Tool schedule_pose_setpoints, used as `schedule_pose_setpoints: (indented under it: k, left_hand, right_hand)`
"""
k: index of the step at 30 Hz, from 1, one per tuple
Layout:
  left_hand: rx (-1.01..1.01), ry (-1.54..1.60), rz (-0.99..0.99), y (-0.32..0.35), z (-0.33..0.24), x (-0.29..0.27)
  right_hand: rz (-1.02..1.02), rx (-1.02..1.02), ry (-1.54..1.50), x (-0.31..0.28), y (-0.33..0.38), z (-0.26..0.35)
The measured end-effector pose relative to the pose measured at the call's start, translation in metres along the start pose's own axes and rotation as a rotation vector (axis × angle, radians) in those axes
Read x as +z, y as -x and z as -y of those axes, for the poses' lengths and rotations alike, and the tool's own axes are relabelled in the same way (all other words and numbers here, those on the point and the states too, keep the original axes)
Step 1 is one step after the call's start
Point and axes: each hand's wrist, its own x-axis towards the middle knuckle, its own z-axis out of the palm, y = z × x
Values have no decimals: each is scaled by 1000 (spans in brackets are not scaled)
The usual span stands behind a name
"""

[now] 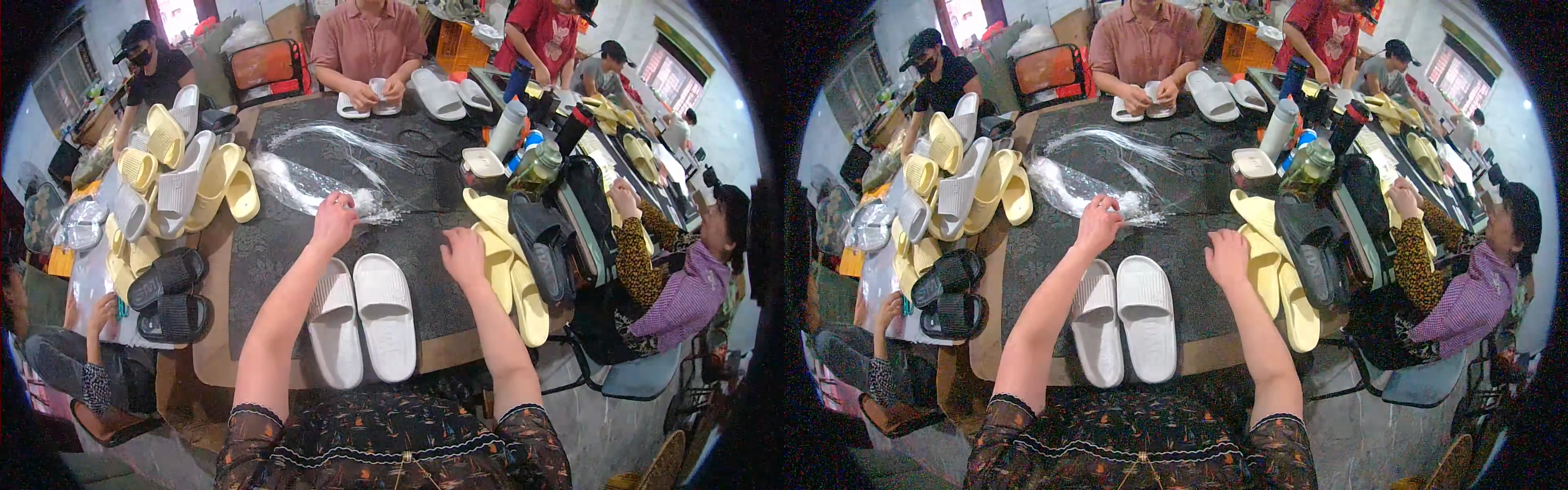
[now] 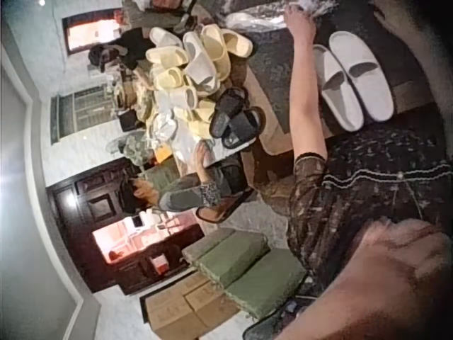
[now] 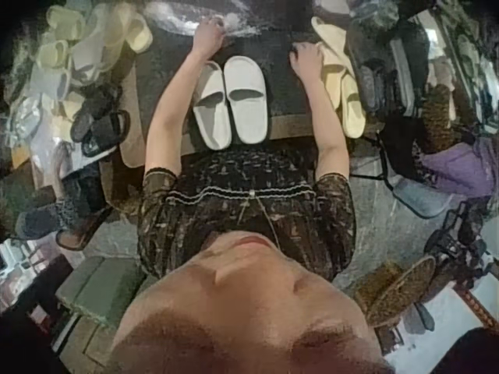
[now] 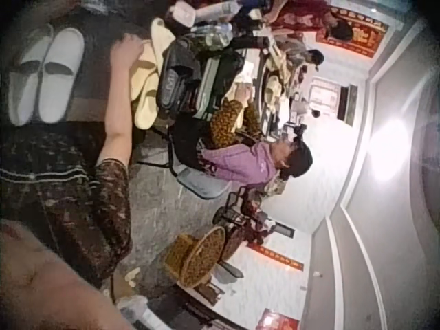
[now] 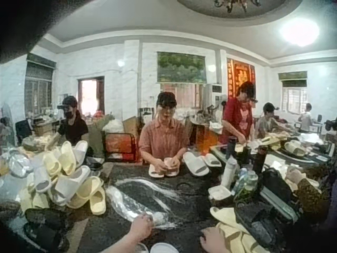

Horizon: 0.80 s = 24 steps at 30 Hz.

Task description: The person pairs slide sandals together by threading plastic fasteners through each pair and securing them by hand.

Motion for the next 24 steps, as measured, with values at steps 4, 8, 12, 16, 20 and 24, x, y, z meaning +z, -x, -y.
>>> schedule_pose_setpoints:
  k: [4,8,12,16,20,24]
  left_hand:
    - [3,76,-134,-4,-3,-5]
    - [-44,93,-180,-5,-9,-6]
    - [-56,91,-172,1,-8,-1]
    - [-88,89,-159,9,-3,6]
    - [-131,25,-111,7,-3,10]
    - [-184,-44,-90,8,-3,16]
  right_hand:
    - [8,-38,-119,15,-8,-3]
    - [66,6,-193,17,-21,-8]
    - [-110,31,-428,17,-30,-5]
    - [-175,-52,-629,-6,-43,9]
    - [-212,-128,-664,-22,-44,22]
    - [-275,-272,-575,-48,-37,49]
